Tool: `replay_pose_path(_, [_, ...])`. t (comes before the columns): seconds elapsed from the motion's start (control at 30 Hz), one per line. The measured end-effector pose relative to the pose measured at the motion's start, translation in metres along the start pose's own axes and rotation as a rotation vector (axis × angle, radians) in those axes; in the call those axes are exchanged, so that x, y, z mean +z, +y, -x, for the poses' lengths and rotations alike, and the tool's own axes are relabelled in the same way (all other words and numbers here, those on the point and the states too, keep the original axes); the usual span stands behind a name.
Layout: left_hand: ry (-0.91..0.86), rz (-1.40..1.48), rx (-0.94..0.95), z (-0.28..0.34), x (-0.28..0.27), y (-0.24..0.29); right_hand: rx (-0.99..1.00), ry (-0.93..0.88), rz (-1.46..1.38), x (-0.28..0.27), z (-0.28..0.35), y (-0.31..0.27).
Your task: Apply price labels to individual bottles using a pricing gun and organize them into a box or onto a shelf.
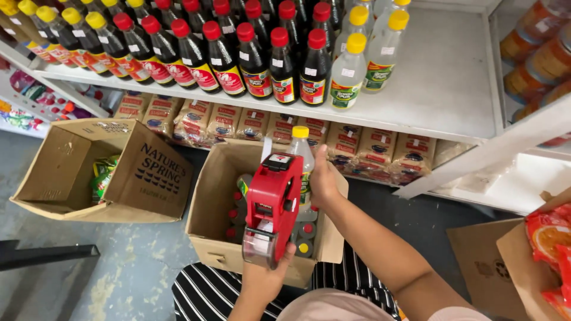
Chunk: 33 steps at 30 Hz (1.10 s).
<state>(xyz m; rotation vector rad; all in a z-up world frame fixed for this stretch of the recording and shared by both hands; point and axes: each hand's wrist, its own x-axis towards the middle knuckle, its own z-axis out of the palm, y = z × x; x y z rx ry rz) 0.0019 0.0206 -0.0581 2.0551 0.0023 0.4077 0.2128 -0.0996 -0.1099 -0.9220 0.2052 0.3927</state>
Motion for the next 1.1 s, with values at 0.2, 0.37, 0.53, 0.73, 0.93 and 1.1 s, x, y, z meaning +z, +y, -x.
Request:
replay_pose_path(0.2, [-0.006, -0.019, -0.179, -0.009, -0.006, 0.031, -0.144, -0.056, 0.06, 0.007, 0.0, -0.002])
replay_pose_path(0.37, [-0.057, -0.122, -0.095, -0.011, -0.011, 0.039, -0.289, 0.034, 0.161, 0.009, -0.003, -0.005])
replay_pose_path(0.53, [-0.062, -0.067, -0.125, -0.021, -0.01, 0.049, -0.346, -0.02, 0.21, 0.021, 0.013, -0.021])
replay_pose_path(0.73, [-0.129, 0.0, -0.465, -0.029, -0.011, 0.057, -0.475, -0.078, 0.318, 0.022, 0.02, -0.027])
replay_pose_path(0.93, [-0.187, 0.0, -0.452, -0.02, -0.019, 0.049, -0.418, -0.015, 0.276, 0.011, 0.005, -0.019])
replay_pose_path(1.1, [-0.196, 0.054, -0.441, -0.008, -0.02, 0.038, -0.375, -0.072, 0.15, 0.011, 0.003, -0.027])
